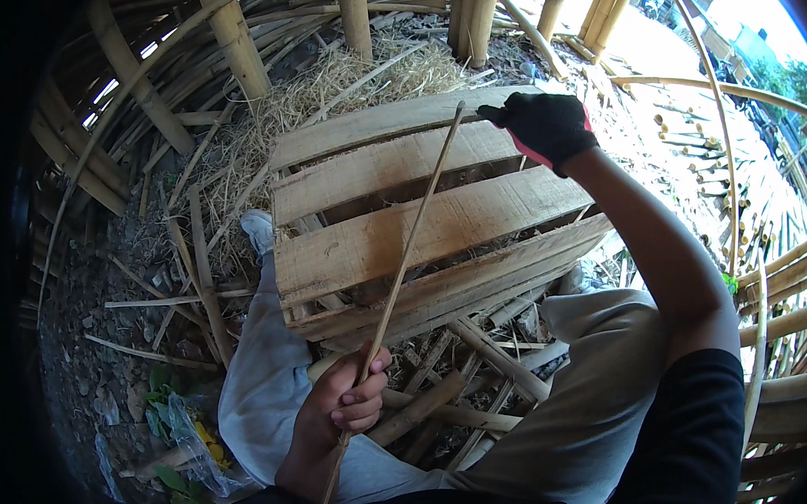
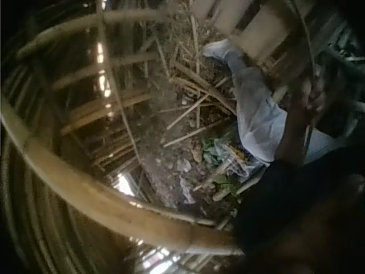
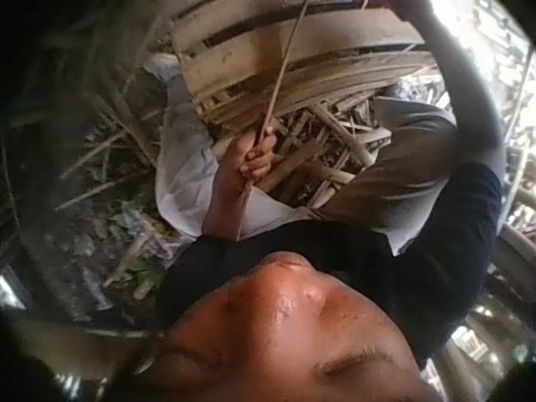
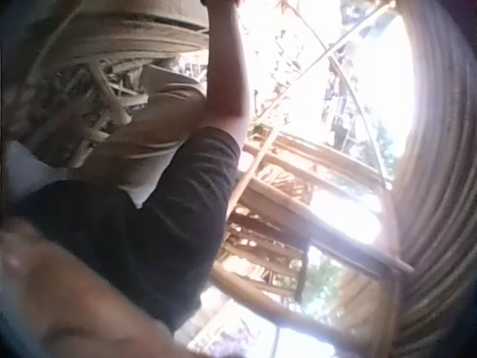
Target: The person sits on the ground and uses a knife to shave and smooth a long bamboo stick, repeatedly scraping along its length to remove the outer layer.
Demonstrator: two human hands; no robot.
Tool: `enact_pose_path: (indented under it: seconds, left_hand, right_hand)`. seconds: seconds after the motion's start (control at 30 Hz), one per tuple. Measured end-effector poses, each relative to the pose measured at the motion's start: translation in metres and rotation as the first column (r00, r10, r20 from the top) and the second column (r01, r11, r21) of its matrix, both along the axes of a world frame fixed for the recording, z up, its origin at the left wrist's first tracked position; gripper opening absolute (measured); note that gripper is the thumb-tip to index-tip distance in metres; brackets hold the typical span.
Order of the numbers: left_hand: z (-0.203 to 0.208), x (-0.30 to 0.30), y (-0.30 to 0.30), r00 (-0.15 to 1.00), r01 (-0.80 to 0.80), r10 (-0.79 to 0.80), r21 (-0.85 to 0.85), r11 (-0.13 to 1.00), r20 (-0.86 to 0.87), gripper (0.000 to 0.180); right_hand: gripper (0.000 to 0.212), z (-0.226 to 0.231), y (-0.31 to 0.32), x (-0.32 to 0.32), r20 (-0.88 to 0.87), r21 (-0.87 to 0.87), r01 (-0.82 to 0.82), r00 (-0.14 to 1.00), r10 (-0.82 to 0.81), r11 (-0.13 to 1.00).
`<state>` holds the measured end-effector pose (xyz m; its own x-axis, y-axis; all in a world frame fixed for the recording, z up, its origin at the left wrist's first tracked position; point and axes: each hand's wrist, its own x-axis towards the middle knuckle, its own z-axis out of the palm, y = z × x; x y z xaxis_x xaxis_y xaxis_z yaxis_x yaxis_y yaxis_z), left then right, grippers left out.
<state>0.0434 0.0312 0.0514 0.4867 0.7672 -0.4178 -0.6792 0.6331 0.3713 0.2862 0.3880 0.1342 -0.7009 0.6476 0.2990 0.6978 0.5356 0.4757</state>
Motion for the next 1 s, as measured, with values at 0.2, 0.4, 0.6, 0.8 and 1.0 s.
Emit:
enact_pose_path:
  seconds: [0.2,0.4,0.6,0.8,1.0]
  left_hand:
    - [-0.005,-0.017,-0.008,0.967,-0.226,0.214,0.075,0.971,0.141,0.022]
    - [-0.009,-0.052,-0.012,0.855,-0.49,0.449,0.123,0.863,0.259,0.021]
    - [-0.008,-0.053,-0.011,0.842,-0.491,0.437,0.114,0.863,0.316,0.02]
    - [-0.009,-0.051,-0.013,0.877,-0.455,0.407,0.168,0.875,0.255,0.019]
    - [-0.005,-0.046,-0.01,0.884,-0.45,0.411,0.168,0.877,0.223,0.019]
  right_hand:
    - [0.034,-0.005,-0.037,0.0,-0.501,0.054,-0.113,0.856,0.125,0.992]
    - [0.046,-0.008,-0.106,-0.042,-0.061,0.157,-0.373,0.92,0.386,0.914]
    - [0.05,-0.015,-0.136,-0.046,0.058,-0.121,-0.555,0.824,0.564,0.823]
    - [0.054,-0.01,-0.16,-0.034,0.131,-0.003,-0.43,0.895,0.427,0.903]
    - [0.047,-0.017,-0.149,-0.017,0.136,-0.204,-0.008,0.99,0.036,0.979]
